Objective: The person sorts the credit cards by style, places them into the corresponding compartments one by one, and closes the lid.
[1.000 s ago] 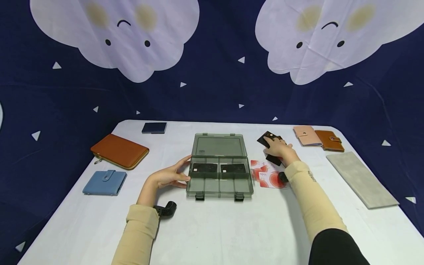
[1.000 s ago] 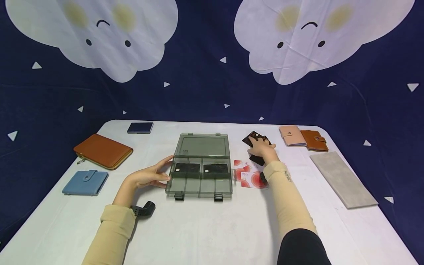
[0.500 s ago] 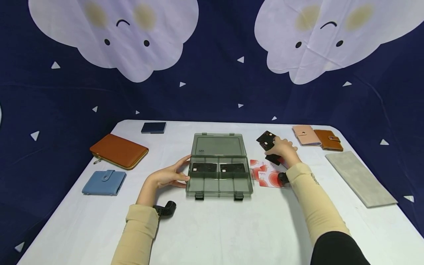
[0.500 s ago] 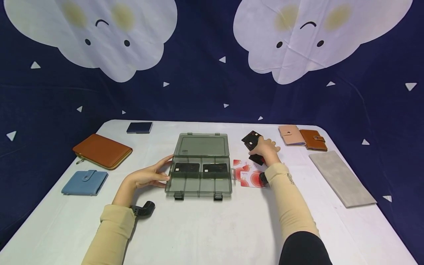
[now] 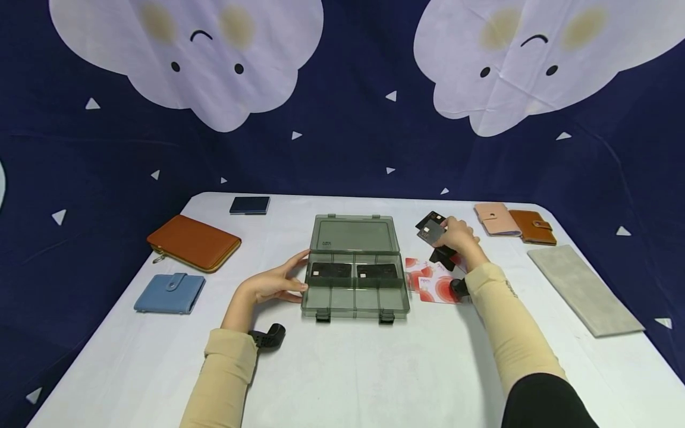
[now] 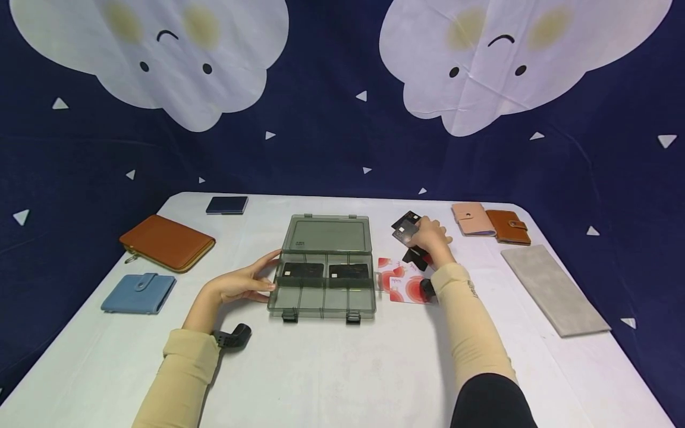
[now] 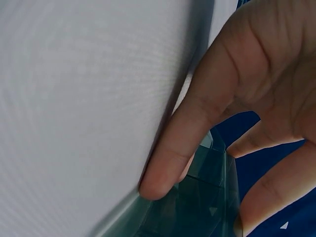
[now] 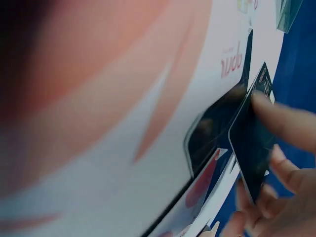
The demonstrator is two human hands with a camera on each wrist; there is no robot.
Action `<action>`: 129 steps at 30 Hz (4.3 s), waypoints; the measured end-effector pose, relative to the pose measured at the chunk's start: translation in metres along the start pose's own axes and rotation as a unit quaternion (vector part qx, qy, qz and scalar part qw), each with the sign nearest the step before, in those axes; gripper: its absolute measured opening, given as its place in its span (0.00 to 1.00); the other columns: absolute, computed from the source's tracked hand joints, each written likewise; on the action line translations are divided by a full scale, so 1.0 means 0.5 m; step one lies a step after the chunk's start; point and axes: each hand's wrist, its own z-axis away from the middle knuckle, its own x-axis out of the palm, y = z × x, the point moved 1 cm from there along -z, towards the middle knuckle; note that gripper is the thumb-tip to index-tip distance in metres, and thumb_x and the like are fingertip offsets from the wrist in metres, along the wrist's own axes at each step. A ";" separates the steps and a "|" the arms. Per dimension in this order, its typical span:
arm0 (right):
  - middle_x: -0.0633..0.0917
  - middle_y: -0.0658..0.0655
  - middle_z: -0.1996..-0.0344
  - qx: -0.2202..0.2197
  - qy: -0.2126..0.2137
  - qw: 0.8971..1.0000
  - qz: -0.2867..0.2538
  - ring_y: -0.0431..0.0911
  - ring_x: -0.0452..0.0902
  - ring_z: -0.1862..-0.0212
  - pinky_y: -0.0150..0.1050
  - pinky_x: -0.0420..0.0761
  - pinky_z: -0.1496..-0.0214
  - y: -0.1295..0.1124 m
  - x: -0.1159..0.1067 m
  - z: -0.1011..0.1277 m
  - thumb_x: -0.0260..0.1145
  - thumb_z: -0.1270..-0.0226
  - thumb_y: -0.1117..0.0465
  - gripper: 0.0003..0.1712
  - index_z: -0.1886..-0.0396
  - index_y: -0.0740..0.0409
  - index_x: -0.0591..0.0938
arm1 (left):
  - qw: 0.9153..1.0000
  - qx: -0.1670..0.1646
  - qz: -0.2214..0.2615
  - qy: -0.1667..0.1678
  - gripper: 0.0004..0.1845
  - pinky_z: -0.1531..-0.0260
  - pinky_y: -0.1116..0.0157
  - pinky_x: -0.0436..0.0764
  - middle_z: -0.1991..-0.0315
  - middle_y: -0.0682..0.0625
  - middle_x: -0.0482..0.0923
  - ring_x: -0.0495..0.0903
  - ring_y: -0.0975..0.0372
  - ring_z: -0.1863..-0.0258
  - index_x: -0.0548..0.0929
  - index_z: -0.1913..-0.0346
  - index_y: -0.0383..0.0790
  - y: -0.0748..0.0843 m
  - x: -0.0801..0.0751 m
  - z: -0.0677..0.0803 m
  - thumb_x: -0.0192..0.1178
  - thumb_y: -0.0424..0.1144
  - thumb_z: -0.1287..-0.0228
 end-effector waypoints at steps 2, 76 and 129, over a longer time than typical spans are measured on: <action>0.71 0.72 0.50 -0.022 0.022 0.999 -0.026 0.65 0.64 0.46 0.65 0.57 0.44 -0.002 -0.001 0.000 0.62 0.44 0.63 0.23 0.49 0.65 0.68 | 1.000 0.002 0.000 -0.001 0.48 0.51 0.52 0.78 0.28 0.41 0.27 0.76 0.62 0.62 0.35 0.27 0.52 0.000 0.000 0.000 0.55 0.25 0.38; 0.73 0.68 0.46 -0.171 0.071 0.973 0.135 0.65 0.69 0.46 0.61 0.71 0.48 -0.128 0.036 0.054 0.52 0.38 0.66 0.20 0.47 0.61 0.78 | 1.000 -0.002 -0.002 0.003 0.48 0.52 0.52 0.79 0.27 0.42 0.28 0.75 0.61 0.62 0.35 0.27 0.53 -0.003 0.000 -0.002 0.55 0.26 0.38; 0.70 0.72 0.46 -0.028 -0.043 0.999 0.004 0.66 0.61 0.43 0.68 0.54 0.41 -0.052 0.000 -0.016 0.63 0.44 0.62 0.22 0.51 0.66 0.72 | 1.000 -0.004 0.003 0.007 0.48 0.52 0.53 0.79 0.27 0.43 0.29 0.76 0.62 0.62 0.36 0.27 0.54 0.001 0.002 -0.003 0.55 0.26 0.39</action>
